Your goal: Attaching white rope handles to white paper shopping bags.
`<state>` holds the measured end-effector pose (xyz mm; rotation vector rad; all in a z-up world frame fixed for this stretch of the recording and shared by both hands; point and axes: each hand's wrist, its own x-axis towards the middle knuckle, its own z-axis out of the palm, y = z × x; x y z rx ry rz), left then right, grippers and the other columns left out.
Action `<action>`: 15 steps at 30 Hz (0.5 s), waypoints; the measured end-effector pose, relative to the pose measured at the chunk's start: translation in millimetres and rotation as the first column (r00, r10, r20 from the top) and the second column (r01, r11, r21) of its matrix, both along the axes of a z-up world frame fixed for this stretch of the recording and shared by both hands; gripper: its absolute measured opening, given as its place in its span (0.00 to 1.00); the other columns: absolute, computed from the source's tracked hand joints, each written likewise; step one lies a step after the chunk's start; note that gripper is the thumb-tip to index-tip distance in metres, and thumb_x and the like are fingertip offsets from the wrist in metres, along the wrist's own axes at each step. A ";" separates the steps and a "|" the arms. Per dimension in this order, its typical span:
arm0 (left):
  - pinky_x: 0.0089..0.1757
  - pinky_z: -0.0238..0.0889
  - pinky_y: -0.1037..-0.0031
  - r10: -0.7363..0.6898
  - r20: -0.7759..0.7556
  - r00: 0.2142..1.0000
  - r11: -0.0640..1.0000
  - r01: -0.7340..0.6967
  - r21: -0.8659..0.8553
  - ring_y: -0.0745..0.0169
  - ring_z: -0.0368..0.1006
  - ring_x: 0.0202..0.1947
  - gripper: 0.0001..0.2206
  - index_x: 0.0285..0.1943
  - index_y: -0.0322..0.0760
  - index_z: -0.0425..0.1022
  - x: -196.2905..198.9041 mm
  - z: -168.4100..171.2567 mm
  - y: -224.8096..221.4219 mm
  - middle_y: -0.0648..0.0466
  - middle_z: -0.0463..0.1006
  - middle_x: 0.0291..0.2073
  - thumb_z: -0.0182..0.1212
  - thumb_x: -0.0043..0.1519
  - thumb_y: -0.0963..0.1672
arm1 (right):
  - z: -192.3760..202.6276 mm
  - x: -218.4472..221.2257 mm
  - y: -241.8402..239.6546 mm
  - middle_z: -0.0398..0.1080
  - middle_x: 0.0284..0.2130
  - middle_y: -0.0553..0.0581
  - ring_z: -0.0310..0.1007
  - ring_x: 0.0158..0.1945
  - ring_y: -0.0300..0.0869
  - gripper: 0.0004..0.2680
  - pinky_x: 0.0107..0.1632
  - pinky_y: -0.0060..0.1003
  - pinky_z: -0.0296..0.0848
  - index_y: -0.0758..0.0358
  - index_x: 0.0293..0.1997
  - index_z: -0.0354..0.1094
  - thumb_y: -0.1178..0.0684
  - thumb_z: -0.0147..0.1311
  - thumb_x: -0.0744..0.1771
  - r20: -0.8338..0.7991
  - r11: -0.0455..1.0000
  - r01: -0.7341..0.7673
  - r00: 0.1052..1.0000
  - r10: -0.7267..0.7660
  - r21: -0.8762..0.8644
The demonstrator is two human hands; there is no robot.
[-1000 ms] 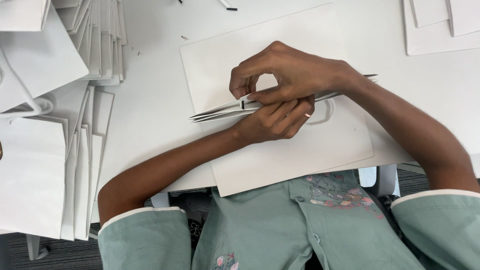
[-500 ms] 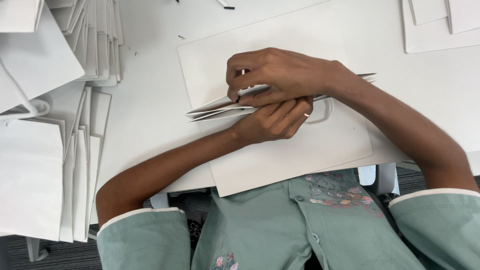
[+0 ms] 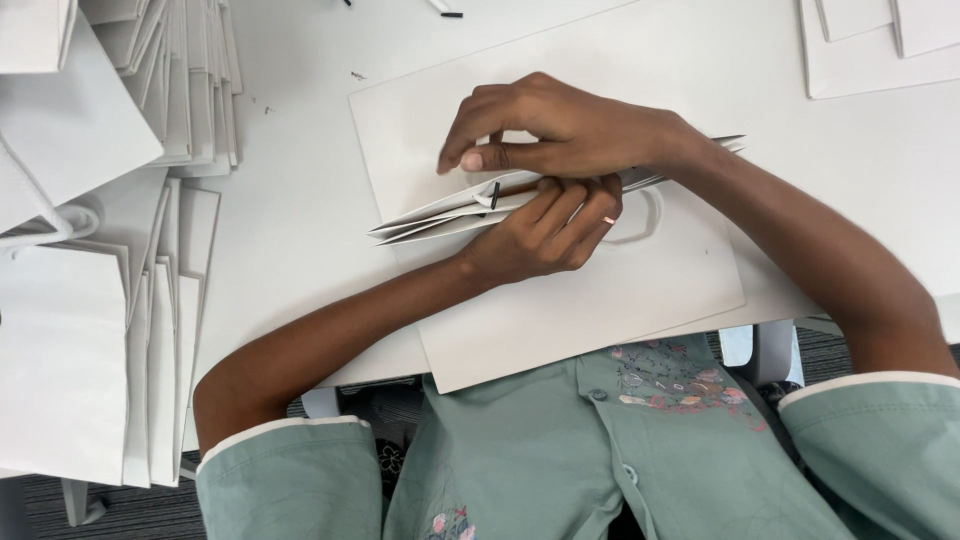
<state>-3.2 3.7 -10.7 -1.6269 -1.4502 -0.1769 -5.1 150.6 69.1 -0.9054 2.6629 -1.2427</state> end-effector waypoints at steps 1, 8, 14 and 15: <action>0.47 0.76 0.74 -0.001 0.001 1.000 1.000 0.001 -0.001 0.63 0.78 0.42 0.10 0.40 0.32 0.78 0.3 -0.9 0.0 0.55 0.75 0.39 0.58 0.70 0.44 | -3.9 -0.1 0.8 0.76 0.45 0.58 0.76 0.50 0.45 0.13 0.53 0.42 0.76 0.65 0.52 0.75 0.46 0.48 0.73 0.001 1.000 0.001 1.000 -0.001 -0.001; 0.46 0.75 0.74 0.027 -0.057 0.998 1.000 -0.026 0.013 0.64 0.77 0.42 0.08 0.45 0.32 0.79 1.3 5.2 -1.9 0.55 0.75 0.39 0.58 0.68 0.43 | 7.8 3.5 -2.9 0.72 0.32 0.57 0.73 0.41 0.43 0.15 0.47 0.43 0.73 0.67 0.39 0.73 0.44 0.47 0.72 0.186 0.993 0.063 0.979 -0.080 0.095; 0.43 0.73 0.75 0.028 -0.050 0.998 1.000 -0.028 -0.004 0.64 0.75 0.40 0.10 0.44 0.31 0.80 0.5 -5.5 -0.3 0.54 0.75 0.39 0.58 0.70 0.44 | 6.9 3.0 6.6 0.70 0.32 0.53 0.74 0.39 0.39 0.15 0.46 0.39 0.75 0.66 0.39 0.69 0.44 0.45 0.75 -0.022 0.980 0.141 0.989 -0.145 -0.140; 0.44 0.73 0.75 0.027 -0.042 0.999 1.000 -0.028 -0.014 0.64 0.76 0.41 0.10 0.43 0.31 0.80 0.3 -8.6 0.5 0.54 0.75 0.39 0.58 0.71 0.44 | 2.0 0.9 9.2 0.69 0.29 0.51 0.75 0.37 0.37 0.15 0.45 0.37 0.76 0.64 0.38 0.68 0.44 0.45 0.76 -0.082 0.977 0.131 0.986 -0.146 -0.165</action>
